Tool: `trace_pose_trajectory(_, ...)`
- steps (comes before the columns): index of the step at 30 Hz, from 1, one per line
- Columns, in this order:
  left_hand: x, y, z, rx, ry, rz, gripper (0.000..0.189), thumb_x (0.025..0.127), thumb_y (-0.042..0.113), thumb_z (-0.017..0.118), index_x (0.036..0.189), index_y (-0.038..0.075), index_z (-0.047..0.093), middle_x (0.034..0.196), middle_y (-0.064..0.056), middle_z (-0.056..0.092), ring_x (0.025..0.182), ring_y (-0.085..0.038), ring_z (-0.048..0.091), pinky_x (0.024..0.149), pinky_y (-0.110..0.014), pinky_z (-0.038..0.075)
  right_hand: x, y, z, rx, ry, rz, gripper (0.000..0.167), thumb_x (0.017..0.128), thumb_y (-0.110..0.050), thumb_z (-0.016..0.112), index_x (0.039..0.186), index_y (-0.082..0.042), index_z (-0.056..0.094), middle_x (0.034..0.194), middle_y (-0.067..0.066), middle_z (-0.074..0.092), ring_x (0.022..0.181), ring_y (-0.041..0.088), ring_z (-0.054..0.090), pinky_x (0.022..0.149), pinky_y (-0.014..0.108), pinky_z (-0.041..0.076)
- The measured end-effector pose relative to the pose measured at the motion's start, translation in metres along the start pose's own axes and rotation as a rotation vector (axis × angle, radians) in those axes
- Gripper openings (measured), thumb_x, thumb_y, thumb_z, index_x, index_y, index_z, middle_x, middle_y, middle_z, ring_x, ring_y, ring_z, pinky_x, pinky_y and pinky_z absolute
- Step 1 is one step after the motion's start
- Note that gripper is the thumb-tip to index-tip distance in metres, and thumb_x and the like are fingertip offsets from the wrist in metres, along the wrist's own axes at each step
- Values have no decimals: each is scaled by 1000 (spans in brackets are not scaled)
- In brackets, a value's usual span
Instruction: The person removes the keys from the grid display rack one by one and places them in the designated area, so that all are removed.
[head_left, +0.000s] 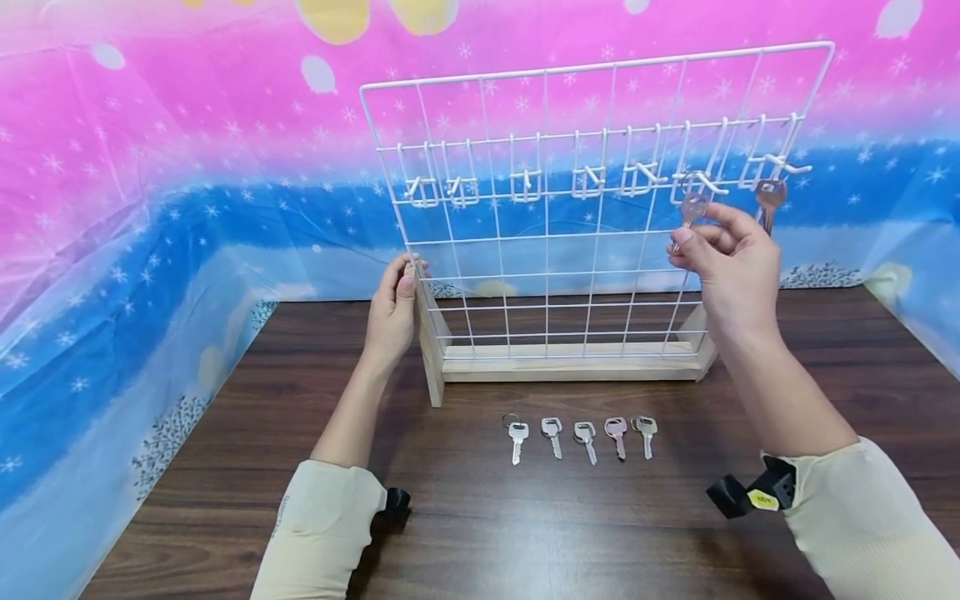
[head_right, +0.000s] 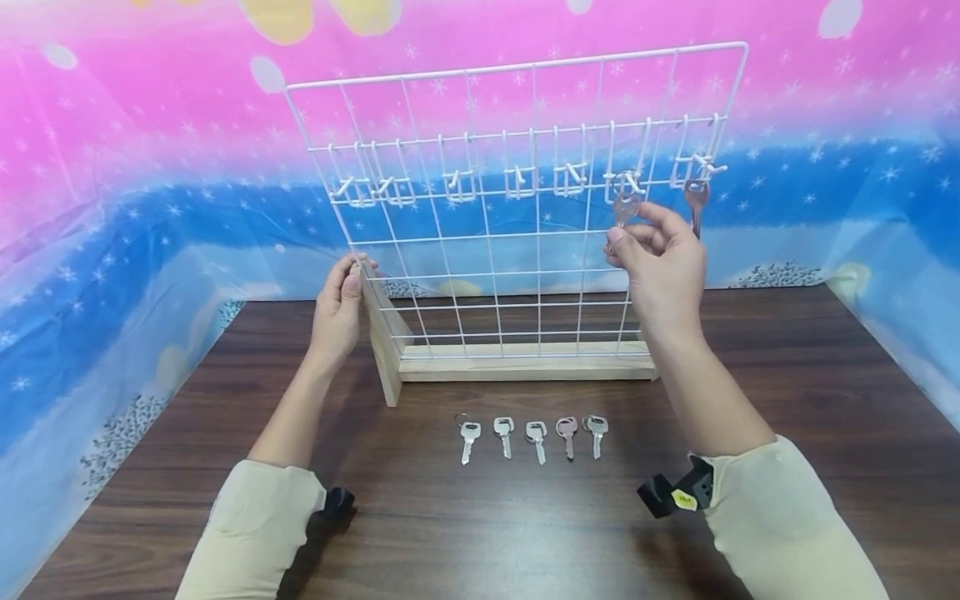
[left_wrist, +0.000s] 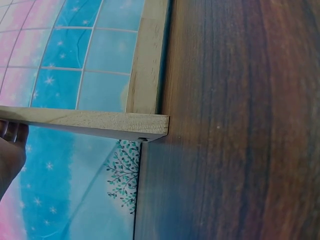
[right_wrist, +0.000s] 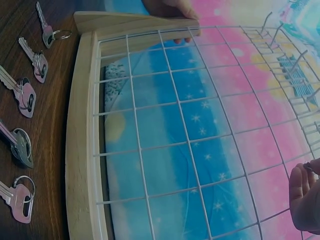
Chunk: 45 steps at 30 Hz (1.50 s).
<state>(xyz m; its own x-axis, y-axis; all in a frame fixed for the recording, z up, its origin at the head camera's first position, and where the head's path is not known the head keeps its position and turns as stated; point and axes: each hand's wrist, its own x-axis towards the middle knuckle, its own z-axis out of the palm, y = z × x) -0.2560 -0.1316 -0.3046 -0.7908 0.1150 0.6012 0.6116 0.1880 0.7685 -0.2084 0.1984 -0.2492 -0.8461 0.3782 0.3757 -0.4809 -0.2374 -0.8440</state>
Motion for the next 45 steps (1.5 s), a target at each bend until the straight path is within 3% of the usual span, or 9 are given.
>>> trace_pose_trajectory(5, -1, -1, -1, -3, 5, 1, 31, 100, 1, 29, 125, -13, 41, 118, -29, 49, 110, -40, 46, 89, -32, 38, -6, -1, 0, 23, -5, -27, 30, 77, 8, 69, 101, -2, 55, 71, 7, 64, 65, 15, 65, 64, 24, 52)
trace_pose_trajectory(11, -4, -1, -1, -6, -2, -5, 32, 100, 2, 29, 125, -13, 40, 118, -29, 49, 111, -42, 46, 91, -42, 37, -13, 2, -2, 66, -38, -72, 29, 78, 12, 67, 101, -1, 56, 73, 9, 65, 66, 18, 65, 65, 26, 53)
trace_pose_trajectory(17, -4, -2, -1, -14, 4, -9, 32, 100, 4, 29, 125, -12, 41, 118, -29, 49, 111, -42, 46, 89, -31, 38, -17, 0, -3, 115, -50, -95, 21, 78, 16, 65, 93, 2, 57, 74, 12, 66, 66, 20, 66, 64, 27, 53)
trace_pose_trajectory(24, -3, -3, 1, -29, -1, -21, 32, 99, 4, 30, 125, -12, 40, 119, -29, 49, 111, -41, 46, 88, -26, 38, -23, -5, -7, 86, -59, -106, 16, 79, 15, 63, 90, 6, 57, 75, 12, 66, 69, 20, 66, 65, 27, 53)
trace_pose_trajectory(31, 0, -3, 0, -6, 0, 11, 32, 99, 4, 30, 125, -12, 41, 118, -29, 49, 109, -39, 47, 88, -28, 38, -28, -10, -6, 132, -58, -124, 18, 77, 18, 63, 89, 6, 56, 74, 14, 65, 68, 22, 66, 64, 28, 53)
trace_pose_trajectory(39, 0, 0, 0, -4, 6, 2, 33, 99, 5, 30, 125, -12, 41, 118, -28, 49, 109, -38, 47, 88, -29, 37, -34, -16, -7, 149, -39, -132, 19, 76, 22, 61, 88, 7, 56, 73, 15, 64, 65, 22, 66, 64, 28, 53)
trace_pose_trajectory(45, -1, 1, 1, 4, 0, 1, 32, 100, 4, 29, 126, -12, 40, 119, -28, 49, 111, -38, 47, 92, -38, 37, -36, -21, -9, 85, -38, -162, 17, 76, 20, 63, 88, 8, 58, 74, 14, 65, 66, 20, 66, 64, 28, 53)
